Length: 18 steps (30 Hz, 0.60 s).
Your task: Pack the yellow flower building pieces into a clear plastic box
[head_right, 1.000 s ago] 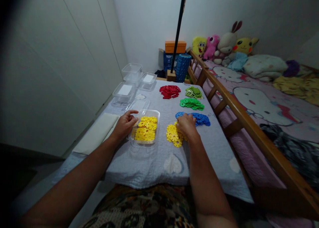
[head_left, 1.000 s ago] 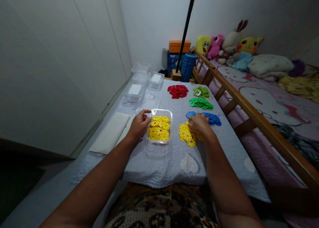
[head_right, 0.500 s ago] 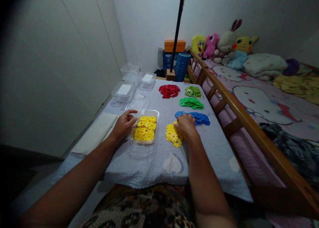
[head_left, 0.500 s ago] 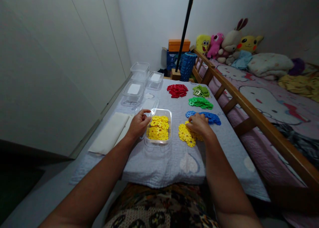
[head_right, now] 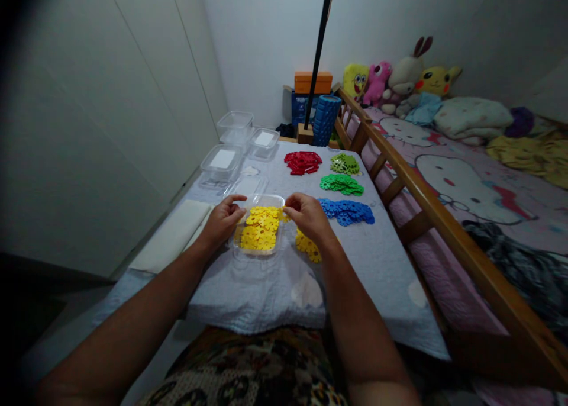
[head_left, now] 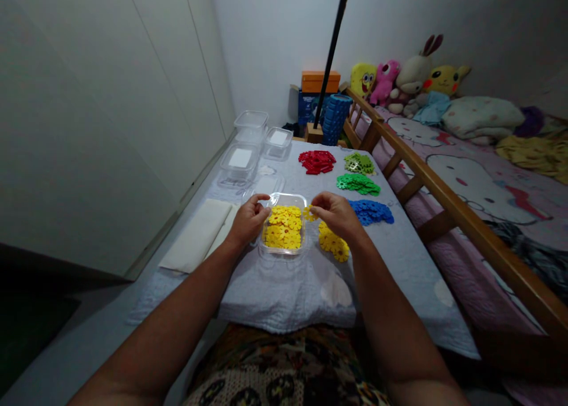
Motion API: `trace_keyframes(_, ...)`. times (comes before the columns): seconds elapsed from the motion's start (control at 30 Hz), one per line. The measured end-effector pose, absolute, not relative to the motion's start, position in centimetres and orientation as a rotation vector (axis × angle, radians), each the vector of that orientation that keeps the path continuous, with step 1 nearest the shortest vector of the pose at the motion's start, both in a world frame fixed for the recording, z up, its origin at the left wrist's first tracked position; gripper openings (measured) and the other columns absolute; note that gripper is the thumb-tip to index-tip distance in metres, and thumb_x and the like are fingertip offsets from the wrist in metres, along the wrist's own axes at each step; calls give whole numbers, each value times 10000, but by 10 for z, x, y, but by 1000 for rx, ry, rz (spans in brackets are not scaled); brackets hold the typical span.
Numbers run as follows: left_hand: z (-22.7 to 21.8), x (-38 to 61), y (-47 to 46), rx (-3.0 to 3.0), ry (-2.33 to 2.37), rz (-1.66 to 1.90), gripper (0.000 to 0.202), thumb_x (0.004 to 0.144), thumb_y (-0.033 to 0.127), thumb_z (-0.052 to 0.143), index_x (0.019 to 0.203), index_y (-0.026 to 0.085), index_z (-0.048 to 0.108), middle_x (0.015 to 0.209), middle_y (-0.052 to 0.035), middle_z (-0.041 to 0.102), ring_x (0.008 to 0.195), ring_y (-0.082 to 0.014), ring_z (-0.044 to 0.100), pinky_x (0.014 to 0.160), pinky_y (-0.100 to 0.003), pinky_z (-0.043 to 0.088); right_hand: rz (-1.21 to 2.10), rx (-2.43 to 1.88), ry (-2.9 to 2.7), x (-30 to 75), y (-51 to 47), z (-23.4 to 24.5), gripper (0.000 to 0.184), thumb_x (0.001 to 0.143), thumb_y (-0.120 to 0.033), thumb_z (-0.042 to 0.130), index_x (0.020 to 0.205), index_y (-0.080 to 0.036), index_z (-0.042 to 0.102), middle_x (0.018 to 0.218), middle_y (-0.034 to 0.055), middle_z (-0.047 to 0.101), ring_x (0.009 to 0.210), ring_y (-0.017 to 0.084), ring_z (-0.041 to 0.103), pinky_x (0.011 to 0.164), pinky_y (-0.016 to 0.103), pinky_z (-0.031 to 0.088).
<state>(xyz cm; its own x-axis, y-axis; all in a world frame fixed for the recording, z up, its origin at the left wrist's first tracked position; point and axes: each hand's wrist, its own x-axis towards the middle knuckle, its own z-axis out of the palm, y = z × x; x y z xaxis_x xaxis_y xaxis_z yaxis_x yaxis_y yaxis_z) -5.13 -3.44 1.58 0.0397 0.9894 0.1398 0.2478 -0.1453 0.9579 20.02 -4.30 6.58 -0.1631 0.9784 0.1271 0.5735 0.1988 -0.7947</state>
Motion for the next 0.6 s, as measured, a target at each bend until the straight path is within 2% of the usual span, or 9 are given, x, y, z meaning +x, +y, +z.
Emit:
trace_keyframes(0.17,15,-51,-34,1505,1303,1169,358,790,352,637,1102,176,634,572,101,375,518,-110,367,541,-246,278,647,-1468,-2067,152,-47,67,122,872,-148,641,935,-219,716,903,15,771,837,173,667,826,310,458)
trace_keyframes(0.3,13,-52,-34,1497,1287,1177,367,790,354,642,1113,180,634,577,98,390,520,-109,375,541,-243,282,417,-1582,-2235,134,-48,59,173,918,-178,656,1052,-251,739,999,38,782,1028,235,644,947,394,387)
trace_keyframes(0.4,13,-53,-33,1506,1282,1176,366,797,355,640,1117,178,633,577,98,390,522,-110,372,542,-243,283,341,-1623,-2290,132,-49,57,160,949,-224,637,1046,-261,758,1034,58,776,1093,269,598,958,416,359)
trace_keyframes(0.5,13,-53,-33,1506,1290,1165,372,790,354,642,1118,179,632,576,97,389,522,-110,373,539,-243,278,340,-1624,-2224,146,-49,60,178,932,-204,643,1050,-258,765,1133,60,770,1134,272,573,971,410,361)
trace_keyframes(0.6,13,-52,-34,1480,1303,1162,404,779,347,645,1150,189,620,587,99,394,522,-108,377,534,-238,275,290,-1681,-2101,182,-46,64,188,930,-193,616,1022,-237,773,1117,69,767,1093,253,591,968,391,380)
